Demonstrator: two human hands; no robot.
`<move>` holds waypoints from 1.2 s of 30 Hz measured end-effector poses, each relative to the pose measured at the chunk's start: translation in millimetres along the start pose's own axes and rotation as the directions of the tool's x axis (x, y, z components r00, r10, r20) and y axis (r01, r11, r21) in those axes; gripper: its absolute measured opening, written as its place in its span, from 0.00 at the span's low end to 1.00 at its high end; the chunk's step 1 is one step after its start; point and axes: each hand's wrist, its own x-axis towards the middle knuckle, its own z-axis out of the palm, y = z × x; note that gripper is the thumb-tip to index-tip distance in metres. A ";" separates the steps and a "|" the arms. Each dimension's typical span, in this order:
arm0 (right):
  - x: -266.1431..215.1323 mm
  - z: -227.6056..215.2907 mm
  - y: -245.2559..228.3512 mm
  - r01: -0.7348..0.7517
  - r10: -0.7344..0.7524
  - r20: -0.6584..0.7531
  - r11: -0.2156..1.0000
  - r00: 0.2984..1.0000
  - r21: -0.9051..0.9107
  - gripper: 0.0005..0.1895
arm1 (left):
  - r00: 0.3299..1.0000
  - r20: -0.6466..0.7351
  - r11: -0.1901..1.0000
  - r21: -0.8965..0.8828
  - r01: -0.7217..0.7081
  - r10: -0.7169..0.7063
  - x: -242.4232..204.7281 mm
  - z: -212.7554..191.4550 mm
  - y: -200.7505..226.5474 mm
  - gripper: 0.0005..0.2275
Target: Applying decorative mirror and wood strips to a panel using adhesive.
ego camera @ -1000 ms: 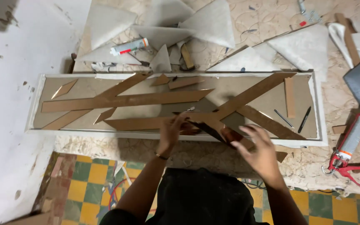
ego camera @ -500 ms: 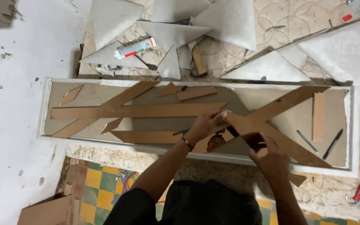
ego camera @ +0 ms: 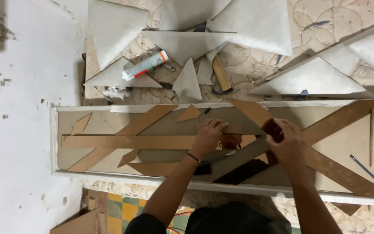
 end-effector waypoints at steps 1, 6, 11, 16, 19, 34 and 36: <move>2.0 13.8 -1.4 0.024 -0.024 0.002 1.000 1.000 0.013 0.31 | 0.998 0.056 1.000 -0.015 0.020 -0.019 -3.3 -10.2 9.1 0.16; 35.7 50.2 -48.8 0.055 -0.056 0.002 0.997 0.998 0.049 0.29 | 0.987 0.158 0.999 -0.048 0.002 0.006 -9.3 -12.6 5.4 0.16; 33.6 79.1 -50.5 0.137 -0.138 -0.038 0.990 0.990 -0.012 0.27 | 0.979 0.191 0.990 -0.133 -0.040 0.066 -8.2 -20.7 -1.4 0.15; 23.0 72.8 -45.6 0.155 -0.155 -0.011 0.988 0.988 0.022 0.26 | 1.000 0.025 1.000 0.023 -0.017 0.016 34.2 -39.6 -16.5 0.18; 16.4 59.6 -43.6 0.127 -0.128 0.008 0.990 0.992 0.054 0.24 | 0.999 0.054 0.988 0.153 -0.009 0.001 57.1 -35.5 -29.5 0.25; -0.7 66.5 -19.3 0.150 -0.144 -0.058 0.982 0.988 0.113 0.17 | 0.986 0.159 0.998 0.040 0.051 -0.057 75.5 -26.6 -39.6 0.17; -1.3 66.4 -19.0 0.150 -0.145 -0.053 0.982 0.988 0.111 0.17 | 0.983 0.171 0.997 0.045 0.056 -0.063 76.1 -27.9 -39.0 0.16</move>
